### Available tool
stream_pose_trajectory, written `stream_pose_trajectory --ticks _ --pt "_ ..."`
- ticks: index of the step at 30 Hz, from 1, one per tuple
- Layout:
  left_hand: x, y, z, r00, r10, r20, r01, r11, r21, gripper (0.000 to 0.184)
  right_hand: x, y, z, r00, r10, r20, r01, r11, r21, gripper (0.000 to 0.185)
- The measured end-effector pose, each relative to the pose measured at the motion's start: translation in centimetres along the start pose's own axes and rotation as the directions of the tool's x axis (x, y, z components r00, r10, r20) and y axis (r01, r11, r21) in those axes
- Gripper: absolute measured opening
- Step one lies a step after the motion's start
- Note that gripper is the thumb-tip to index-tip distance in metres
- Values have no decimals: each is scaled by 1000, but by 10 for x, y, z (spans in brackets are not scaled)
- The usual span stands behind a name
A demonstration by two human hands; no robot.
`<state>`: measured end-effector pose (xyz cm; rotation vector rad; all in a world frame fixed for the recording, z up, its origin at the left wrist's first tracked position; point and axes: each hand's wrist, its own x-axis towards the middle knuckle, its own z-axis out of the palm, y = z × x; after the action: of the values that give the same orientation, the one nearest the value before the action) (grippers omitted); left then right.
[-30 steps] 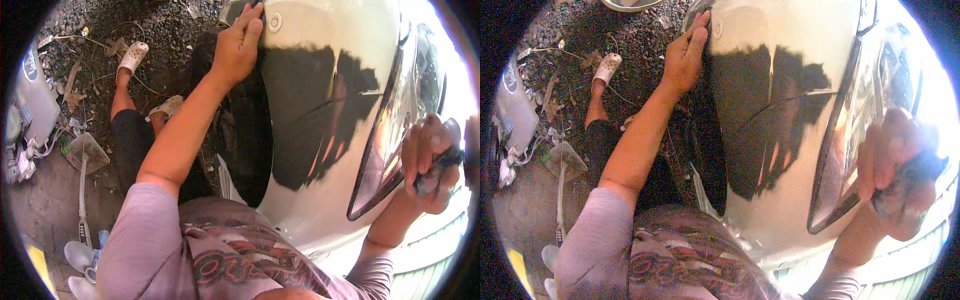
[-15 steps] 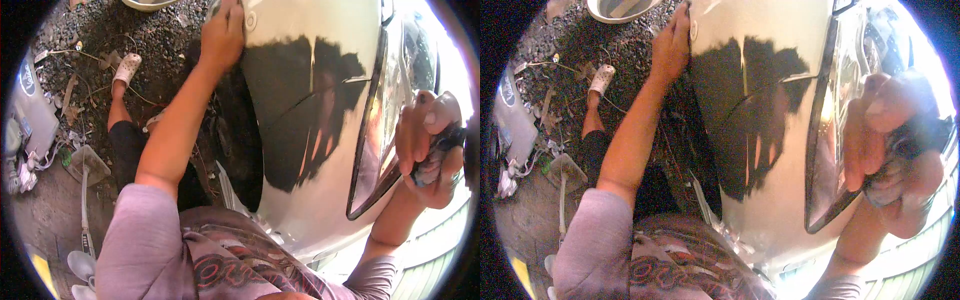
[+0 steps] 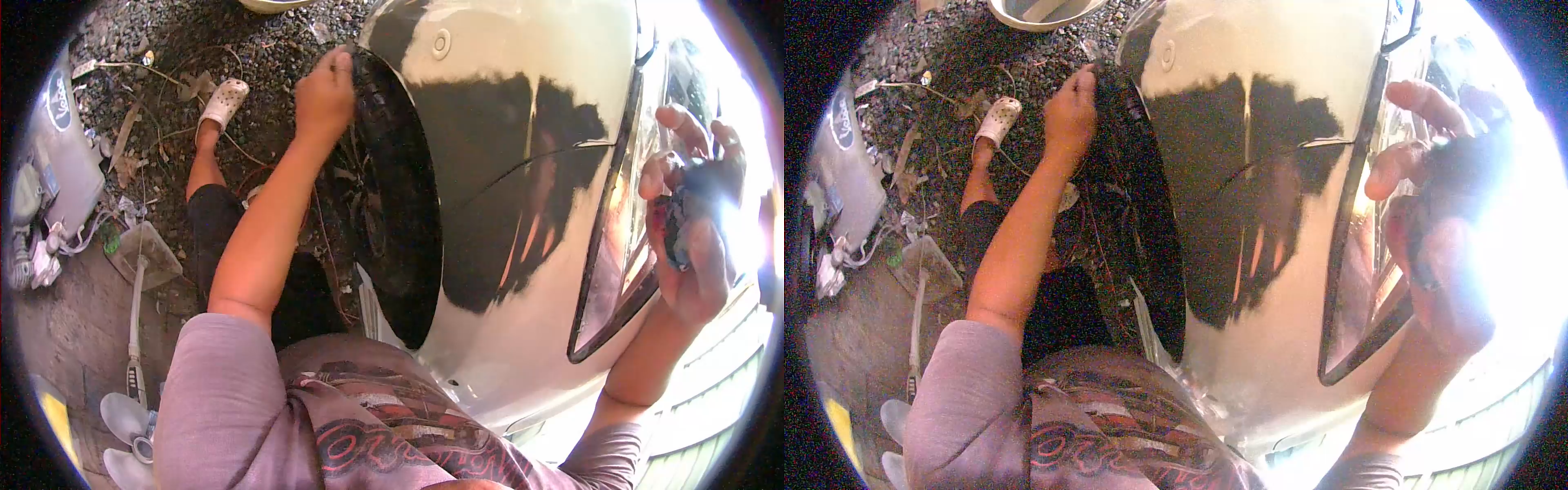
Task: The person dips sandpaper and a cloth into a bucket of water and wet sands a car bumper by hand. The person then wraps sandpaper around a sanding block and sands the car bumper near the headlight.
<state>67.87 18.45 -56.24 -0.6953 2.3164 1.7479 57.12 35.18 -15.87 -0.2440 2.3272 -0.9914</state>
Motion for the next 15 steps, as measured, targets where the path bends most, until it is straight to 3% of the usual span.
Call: stream_pose_trajectory --ticks 2,3,5,7,10,11,13,14,15 --pt "1 -15 -13 959 -284 23 281 931 -233 46 -4 3 -11 999 32 -29 -35 996 -81 72" --pt "4 -18 -15 957 -290 18 286 929 -233 46 -6 5 -16 998 49 -44 -54 991 -121 72" --pt "6 -19 -23 900 -397 182 409 623 -667 41 -11 6 -30 986 165 -11 -163 983 87 70" --pt "10 -16 -32 911 -340 234 403 615 -678 37 -14 3 -36 955 297 -28 -268 896 353 71" --pt "15 -17 -26 975 -174 136 220 786 -578 37 -10 0 -17 975 179 -130 -135 948 288 71" --pt "16 -17 -24 975 -176 133 220 784 -580 37 -8 -2 -8 973 139 -184 -90 964 250 71" --pt "14 -10 -27 979 -182 88 202 882 -425 39 -11 -1 -24 989 145 -42 -139 984 109 88" --pt "16 -19 -20 985 -142 96 171 862 -478 42 -12 -1 -24 989 150 7 -151 987 59 94" --pt "14 -17 -23 985 -145 93 172 861 -478 42 -10 0 -15 1000 13 -14 -17 965 -263 81"
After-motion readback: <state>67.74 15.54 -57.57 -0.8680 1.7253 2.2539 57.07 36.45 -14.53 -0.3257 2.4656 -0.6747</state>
